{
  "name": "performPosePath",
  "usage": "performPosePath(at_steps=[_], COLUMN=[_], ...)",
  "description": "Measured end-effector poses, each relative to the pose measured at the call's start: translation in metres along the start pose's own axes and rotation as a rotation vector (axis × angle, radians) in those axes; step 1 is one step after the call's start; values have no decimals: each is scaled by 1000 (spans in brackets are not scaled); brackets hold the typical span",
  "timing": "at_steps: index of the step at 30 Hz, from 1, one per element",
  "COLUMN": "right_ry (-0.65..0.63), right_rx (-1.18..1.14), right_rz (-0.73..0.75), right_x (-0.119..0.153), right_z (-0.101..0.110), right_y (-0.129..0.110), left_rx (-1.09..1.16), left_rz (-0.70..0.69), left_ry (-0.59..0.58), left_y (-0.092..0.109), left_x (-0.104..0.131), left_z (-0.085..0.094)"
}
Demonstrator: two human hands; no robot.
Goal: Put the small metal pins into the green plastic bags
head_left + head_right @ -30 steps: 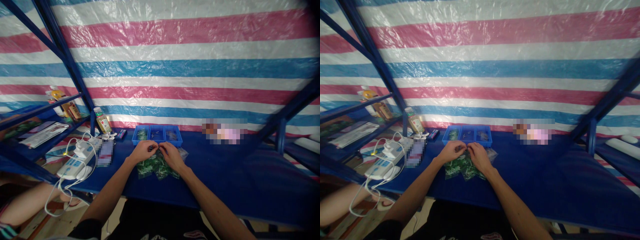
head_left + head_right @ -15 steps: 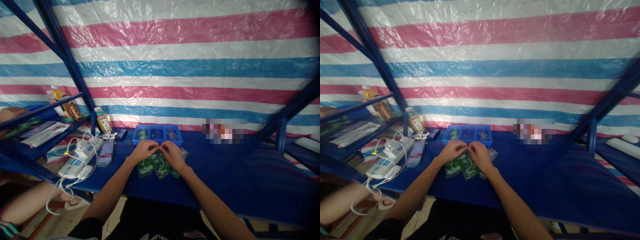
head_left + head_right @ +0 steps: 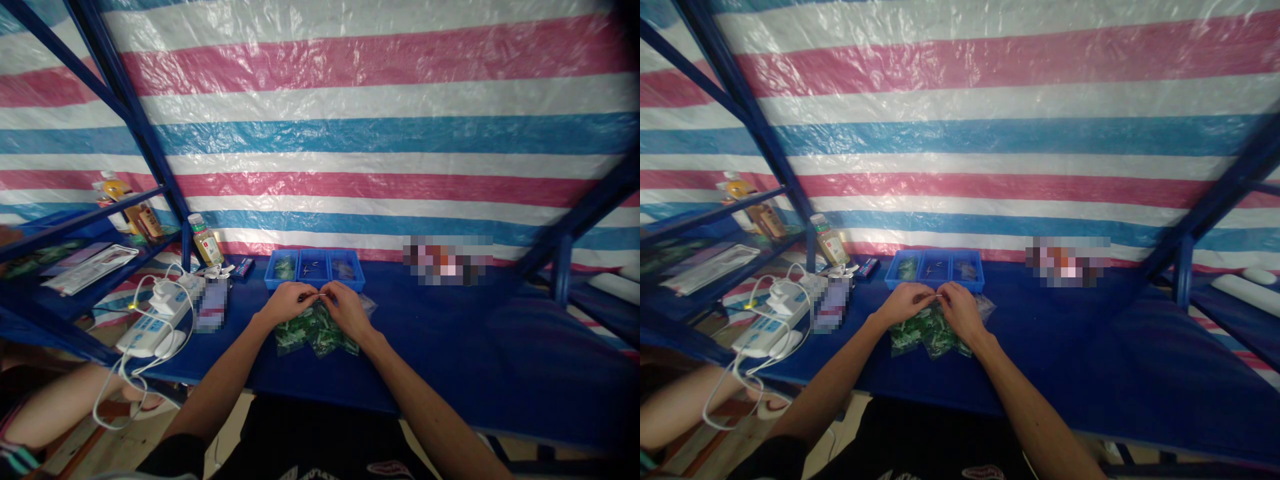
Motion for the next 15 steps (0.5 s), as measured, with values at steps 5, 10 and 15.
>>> performPosePath(at_steps=[5,10,15], right_ry=[-9,-5,-10], right_rx=[2,-5,-4], right_rz=[-5,-5,-11], right_x=[0,0,0], right_z=[1,2,3], right_y=[0,-2,-3], left_rx=[0,-8,-4], left_rz=[-2,-4,-9], left_ry=[5,7,7], left_y=[0,2,1], left_x=[0,0,-1], left_z=[0,2,1])
Point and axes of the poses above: each hand's wrist, its own x-axis away from the middle knuckle, its own z-axis out of the back of the hand, y = z × x, the point moved 1 cm from there along -x, towards the middle knuckle, and after that the axes turned 2 degrees about z, right-handed, at the moved point
